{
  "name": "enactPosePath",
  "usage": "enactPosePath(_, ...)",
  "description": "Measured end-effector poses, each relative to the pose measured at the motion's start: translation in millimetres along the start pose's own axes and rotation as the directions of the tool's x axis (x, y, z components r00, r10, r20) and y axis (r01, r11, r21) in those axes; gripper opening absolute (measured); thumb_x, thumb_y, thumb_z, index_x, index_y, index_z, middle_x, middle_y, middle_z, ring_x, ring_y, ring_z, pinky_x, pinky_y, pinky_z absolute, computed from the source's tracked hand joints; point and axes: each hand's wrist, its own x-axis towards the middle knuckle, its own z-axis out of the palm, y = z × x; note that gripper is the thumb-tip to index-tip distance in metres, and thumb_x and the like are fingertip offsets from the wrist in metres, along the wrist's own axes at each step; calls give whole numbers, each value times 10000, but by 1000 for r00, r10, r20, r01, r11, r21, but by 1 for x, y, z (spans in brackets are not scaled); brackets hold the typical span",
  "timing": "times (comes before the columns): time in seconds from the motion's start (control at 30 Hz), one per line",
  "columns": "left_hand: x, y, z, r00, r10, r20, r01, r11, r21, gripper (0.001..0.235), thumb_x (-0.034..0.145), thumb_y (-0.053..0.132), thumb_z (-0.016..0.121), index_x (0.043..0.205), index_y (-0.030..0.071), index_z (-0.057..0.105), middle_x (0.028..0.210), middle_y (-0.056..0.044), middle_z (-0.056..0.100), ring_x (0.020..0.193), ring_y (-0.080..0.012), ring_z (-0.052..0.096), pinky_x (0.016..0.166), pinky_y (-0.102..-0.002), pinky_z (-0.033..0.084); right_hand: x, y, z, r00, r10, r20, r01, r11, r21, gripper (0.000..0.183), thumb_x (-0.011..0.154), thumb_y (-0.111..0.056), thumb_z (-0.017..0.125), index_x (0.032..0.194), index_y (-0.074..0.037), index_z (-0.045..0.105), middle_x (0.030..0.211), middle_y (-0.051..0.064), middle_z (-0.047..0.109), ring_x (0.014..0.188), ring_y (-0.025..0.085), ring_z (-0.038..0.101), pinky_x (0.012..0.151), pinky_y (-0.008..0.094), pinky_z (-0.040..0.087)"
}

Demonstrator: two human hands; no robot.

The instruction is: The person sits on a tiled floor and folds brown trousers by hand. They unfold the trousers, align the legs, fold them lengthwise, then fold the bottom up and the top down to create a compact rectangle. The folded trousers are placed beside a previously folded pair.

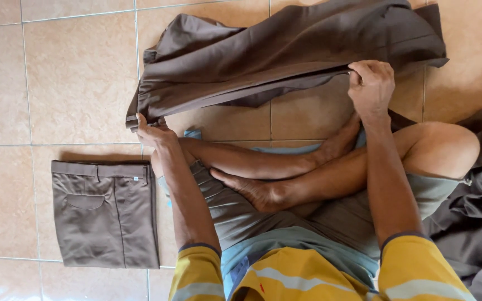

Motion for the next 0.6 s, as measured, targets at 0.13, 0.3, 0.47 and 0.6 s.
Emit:
enactPosePath(0.13,-20,-2,1,923,385,-4,-320,774,546,786,937,347,750,1422,-76,298,1271,-426,415,1116,-531,498,970,-612,467,23,-39,-28,995,-34,-90,29,998,-55,223,883,-8,769,954,-219,781,938,-30,704,856,201,705,892,338,531)
enactPosePath(0.3,-228,48,99,978,45,202,-59,996,64,908,975,433,606,1628,53,102,1674,-302,27,1533,-457,186,1194,-509,329,47,-69,-38,985,-112,-128,101,991,-88,204,871,3,723,935,-185,772,926,9,693,831,214,706,854,350,523)
enactPosePath(0.47,-327,-82,85,238,-112,965,-924,280,260,883,838,294,810,1581,169,349,1458,-227,584,1004,-519,688,812,-596,619,69,-101,-59,973,-123,-197,117,992,-44,168,893,11,724,956,-141,757,949,31,691,842,227,707,832,367,513)
enactPosePath(0.6,-310,-161,94,119,-151,981,-947,281,157,554,914,337,718,1434,317,529,1414,-32,638,1061,-377,728,877,-505,631,76,-120,-81,963,-107,-248,93,993,-66,158,904,2,692,978,-129,742,995,35,682,828,221,693,836,359,523)
